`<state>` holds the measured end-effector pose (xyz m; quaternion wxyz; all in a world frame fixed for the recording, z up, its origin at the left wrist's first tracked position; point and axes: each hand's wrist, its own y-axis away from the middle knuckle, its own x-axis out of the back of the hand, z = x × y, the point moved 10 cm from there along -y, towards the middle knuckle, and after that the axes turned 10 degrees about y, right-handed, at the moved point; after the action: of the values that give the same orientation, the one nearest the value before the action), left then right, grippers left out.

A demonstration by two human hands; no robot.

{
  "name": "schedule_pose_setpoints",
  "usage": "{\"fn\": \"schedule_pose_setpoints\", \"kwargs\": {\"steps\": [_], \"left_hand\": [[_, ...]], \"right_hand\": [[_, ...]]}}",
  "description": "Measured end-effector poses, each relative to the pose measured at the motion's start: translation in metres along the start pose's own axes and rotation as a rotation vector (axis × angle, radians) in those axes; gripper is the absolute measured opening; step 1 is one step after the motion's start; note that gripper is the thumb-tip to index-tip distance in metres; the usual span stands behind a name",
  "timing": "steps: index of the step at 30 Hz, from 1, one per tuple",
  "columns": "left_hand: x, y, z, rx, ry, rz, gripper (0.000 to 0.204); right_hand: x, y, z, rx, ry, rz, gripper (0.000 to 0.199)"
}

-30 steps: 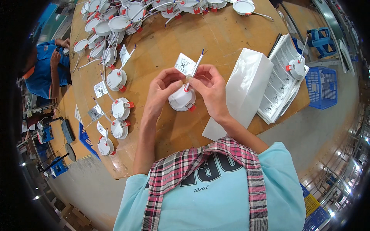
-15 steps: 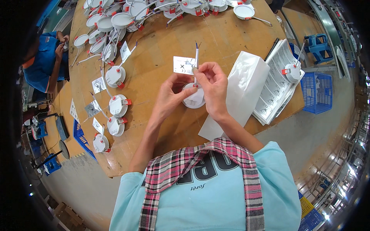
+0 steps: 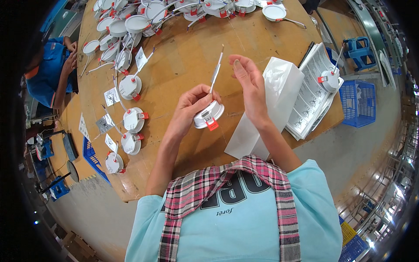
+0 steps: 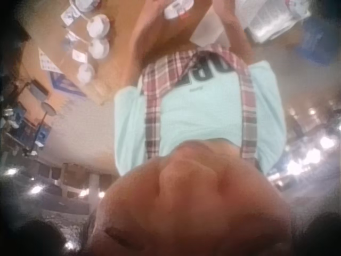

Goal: The person peels adhesive labels from a backing sheet by hand and wraps them around the wires of small LED light fixtures on the table.

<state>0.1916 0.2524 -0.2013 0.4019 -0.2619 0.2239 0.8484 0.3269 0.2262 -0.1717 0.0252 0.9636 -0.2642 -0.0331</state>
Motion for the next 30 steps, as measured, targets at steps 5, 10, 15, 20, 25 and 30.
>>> {"fn": "schedule_pose_setpoints", "kwargs": {"steps": [5,10,15,20,25,30], "left_hand": [[-0.014,0.005,-0.004,0.105,0.159,-0.104,0.017],[-0.019,0.005,-0.008,0.150,0.244,-0.150,0.018],[-0.021,0.004,-0.016,0.208,0.366,-0.197,0.017],[-0.026,0.007,-0.020,0.255,0.556,-0.279,0.017],[-0.033,0.007,-0.030,0.336,0.700,-0.285,0.019],[-0.032,0.004,-0.030,0.268,0.848,-0.381,0.017]], "right_hand": [[-0.009,-0.006,-0.010,0.043,0.086,-0.125,0.032],[-0.017,-0.003,-0.007,0.023,0.304,-0.268,0.023],[-0.008,-0.006,-0.007,-0.013,0.313,-0.254,0.025],[-0.009,-0.003,-0.027,0.182,0.407,-0.279,0.033],[0.002,-0.001,0.010,-0.171,0.279,-0.328,0.026],[-0.003,-0.004,-0.001,-0.096,0.259,-0.287,0.021]]}}
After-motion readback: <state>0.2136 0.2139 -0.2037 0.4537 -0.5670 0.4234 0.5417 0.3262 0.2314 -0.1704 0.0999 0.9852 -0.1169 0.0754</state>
